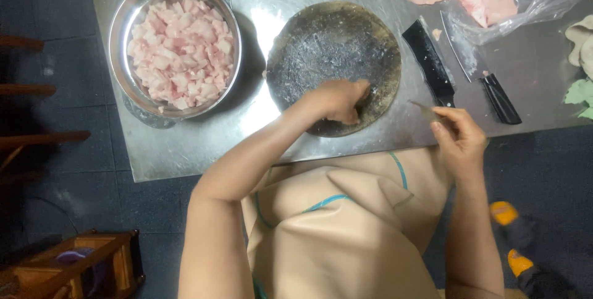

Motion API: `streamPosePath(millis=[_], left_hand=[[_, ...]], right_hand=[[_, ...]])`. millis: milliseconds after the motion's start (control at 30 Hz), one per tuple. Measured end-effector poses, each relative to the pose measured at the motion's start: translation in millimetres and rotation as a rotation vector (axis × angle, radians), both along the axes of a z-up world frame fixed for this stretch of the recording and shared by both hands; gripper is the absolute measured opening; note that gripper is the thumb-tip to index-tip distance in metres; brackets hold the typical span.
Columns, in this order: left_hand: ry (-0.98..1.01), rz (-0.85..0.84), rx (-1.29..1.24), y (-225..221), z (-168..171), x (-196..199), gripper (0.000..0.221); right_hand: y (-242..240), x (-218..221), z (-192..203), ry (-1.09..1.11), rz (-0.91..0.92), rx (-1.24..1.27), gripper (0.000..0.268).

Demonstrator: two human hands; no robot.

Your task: A person uses a small metal pick to thread or manipulate thin strips of meat or skin on a cutting board in a food preparation area.

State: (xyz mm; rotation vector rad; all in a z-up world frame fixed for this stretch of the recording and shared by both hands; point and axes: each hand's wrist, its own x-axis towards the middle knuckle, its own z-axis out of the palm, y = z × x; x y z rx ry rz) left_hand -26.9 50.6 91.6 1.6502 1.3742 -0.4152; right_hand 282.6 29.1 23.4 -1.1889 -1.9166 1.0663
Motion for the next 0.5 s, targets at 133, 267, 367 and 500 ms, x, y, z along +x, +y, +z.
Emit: streamPosePath(millis=[133, 267, 367, 500], left_hand=[[0.221, -0.091, 0.337, 8.3, -94.0, 0.1, 0.084], [0.024, -0.055, 0.415, 1.6, -34.4, 16.8, 0.065], [-0.136, -0.109, 0.349, -1.3, 12.6, 27.6, 0.051], [-0.077, -0.148, 0.372, 23.5, -87.2, 40.8, 0.022]], right_hand=[[-2.4, -12.8, 3.5, -0.025, 0.043, 0.088, 0.021], [-2.8, -9.6, 3.1, -0.053, 0.051, 0.122, 0.02], [-5.4, 3.4, 6.2, -0.046, 0.033, 0.094, 0.025], [-4.5, 9.7, 10.4, -0.013, 0.047, 0.089, 0.027]])
